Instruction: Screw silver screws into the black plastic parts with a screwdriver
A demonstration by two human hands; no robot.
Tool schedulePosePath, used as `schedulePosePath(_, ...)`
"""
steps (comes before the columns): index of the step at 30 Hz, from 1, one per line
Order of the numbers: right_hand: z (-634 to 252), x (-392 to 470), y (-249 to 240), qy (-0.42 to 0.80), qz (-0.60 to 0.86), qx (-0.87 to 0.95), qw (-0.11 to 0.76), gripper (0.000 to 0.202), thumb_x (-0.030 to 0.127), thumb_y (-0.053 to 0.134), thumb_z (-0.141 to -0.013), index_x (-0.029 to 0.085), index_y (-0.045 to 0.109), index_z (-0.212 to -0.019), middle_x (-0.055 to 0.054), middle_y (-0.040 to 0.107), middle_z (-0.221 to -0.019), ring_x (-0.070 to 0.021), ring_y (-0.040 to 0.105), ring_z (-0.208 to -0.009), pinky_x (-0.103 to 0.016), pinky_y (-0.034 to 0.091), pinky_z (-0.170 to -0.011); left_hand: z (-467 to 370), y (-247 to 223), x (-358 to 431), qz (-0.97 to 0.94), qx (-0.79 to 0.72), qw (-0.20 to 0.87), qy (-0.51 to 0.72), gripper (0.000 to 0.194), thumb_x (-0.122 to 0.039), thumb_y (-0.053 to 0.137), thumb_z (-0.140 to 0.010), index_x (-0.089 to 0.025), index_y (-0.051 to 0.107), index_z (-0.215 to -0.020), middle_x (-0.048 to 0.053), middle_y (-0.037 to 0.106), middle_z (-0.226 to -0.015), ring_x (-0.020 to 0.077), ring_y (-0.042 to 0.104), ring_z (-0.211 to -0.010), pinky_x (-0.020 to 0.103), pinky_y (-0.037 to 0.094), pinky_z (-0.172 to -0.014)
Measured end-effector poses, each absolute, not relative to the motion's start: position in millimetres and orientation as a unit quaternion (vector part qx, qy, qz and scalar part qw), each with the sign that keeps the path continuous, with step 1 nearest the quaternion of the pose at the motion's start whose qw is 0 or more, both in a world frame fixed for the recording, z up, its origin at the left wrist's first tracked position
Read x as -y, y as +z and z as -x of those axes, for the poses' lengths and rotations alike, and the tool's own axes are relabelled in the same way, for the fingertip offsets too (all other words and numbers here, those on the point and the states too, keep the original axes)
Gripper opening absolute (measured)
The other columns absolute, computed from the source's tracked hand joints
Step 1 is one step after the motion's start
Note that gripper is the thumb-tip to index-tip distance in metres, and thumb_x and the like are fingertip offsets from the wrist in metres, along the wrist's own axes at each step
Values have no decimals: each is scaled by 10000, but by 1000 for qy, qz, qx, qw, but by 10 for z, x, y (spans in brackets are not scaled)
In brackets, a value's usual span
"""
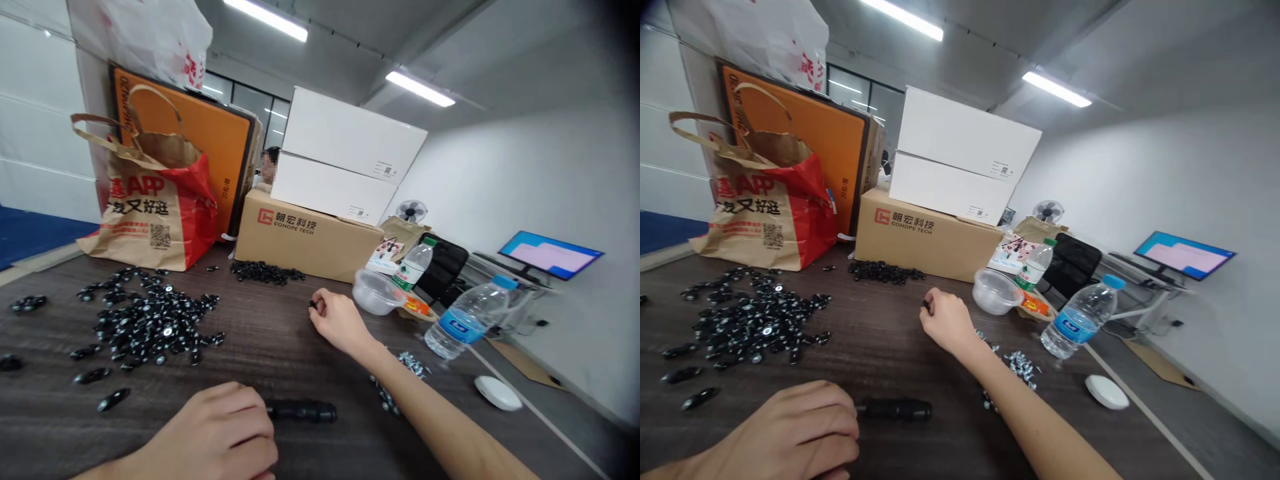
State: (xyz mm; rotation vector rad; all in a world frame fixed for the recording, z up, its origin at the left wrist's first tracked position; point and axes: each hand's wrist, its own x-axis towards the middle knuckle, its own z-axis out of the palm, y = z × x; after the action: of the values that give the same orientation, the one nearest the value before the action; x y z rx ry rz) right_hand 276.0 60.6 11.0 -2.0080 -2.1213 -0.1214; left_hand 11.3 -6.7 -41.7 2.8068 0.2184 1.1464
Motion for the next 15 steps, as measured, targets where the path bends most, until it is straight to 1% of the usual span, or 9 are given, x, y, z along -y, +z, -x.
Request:
schedulePosePath(2, -2823, -404, 98, -28, 673, 728, 126, 80, 195, 628, -905, 171, 637, -981, 3, 699, -782, -174, 666, -726, -308, 507, -698, -145, -465, 78, -918, -72, 61, 385, 314, -256, 394, -1032, -229, 643, -842, 1, 702, -746, 169, 634, -698, 262, 492, -646)
schedulePosePath(5, -2895, -226, 61, -10, 664, 732, 156, 152, 114, 603, -842, 198, 623, -966, 4, 719, -726, -168, 662, -670, -268, 440, -633, -174, -496, 102, -918, -84, 72, 380, 262, -215, 437, -978, -241, 642, -817, 5, 698, -739, 178, 641, -697, 264, 513, -649)
schedulePosePath(8, -2900, -124, 78, 14, 644, 740, 193, 166, 135, 560, -872, 216, 607, -1010, 4, 742, -757, -170, 673, -680, -269, 441, -650, -179, -447, 125, -919, -96, 76, 375, 222, -170, 469, -930, -257, 656, -849, -16, 701, -720, 161, 663, -688, 235, 534, -661)
schedulePosePath(11, -2790, 69, 162, 40, 619, 749, 232, 115, 171, 547, -890, 214, 583, -991, -6, 727, -777, -154, 658, -650, -257, 466, -631, -165, -345, 157, -905, -119, 71, 402, 222, -159, 486, -904, -275, 669, -856, -32, 715, -688, 145, 681, -631, 212, 555, -641)
schedulePosePath(13, -2652, 287, 216, 57, 592, 765, 246, 113, 171, 568, -866, 218, 580, -968, 3, 703, -761, -141, 642, -629, -242, 478, -618, -153, -300, 188, -892, -144, 86, 420, 177, -175, 538, -872, -283, 677, -888, -33, 743, -715, 147, 695, -617, 203, 574, -612)
schedulePosePath(14, -2571, 411, 233, 65, 573, 779, 246, 135, 157, 581, -843, 231, 596, -955, 9, 707, -800, -137, 651, -670, -231, 485, -636, -150, -295, 208, -886, -160, 99, 424, 165, -188, 581, -849, -287, 682, -933, -36, 755, -733, 148, 703, -614, 195, 582, -593)
schedulePosePath(15, -2486, 535, 240, 75, 540, 801, 246, 169, 134, 587, -816, 240, 615, -945, 12, 714, -845, -132, 655, -706, -219, 488, -656, -150, -303, 230, -880, -180, 112, 425, 197, -206, 625, -824, -292, 684, -991, -41, 762, -740, 147, 706, -600, 183, 588, -568)
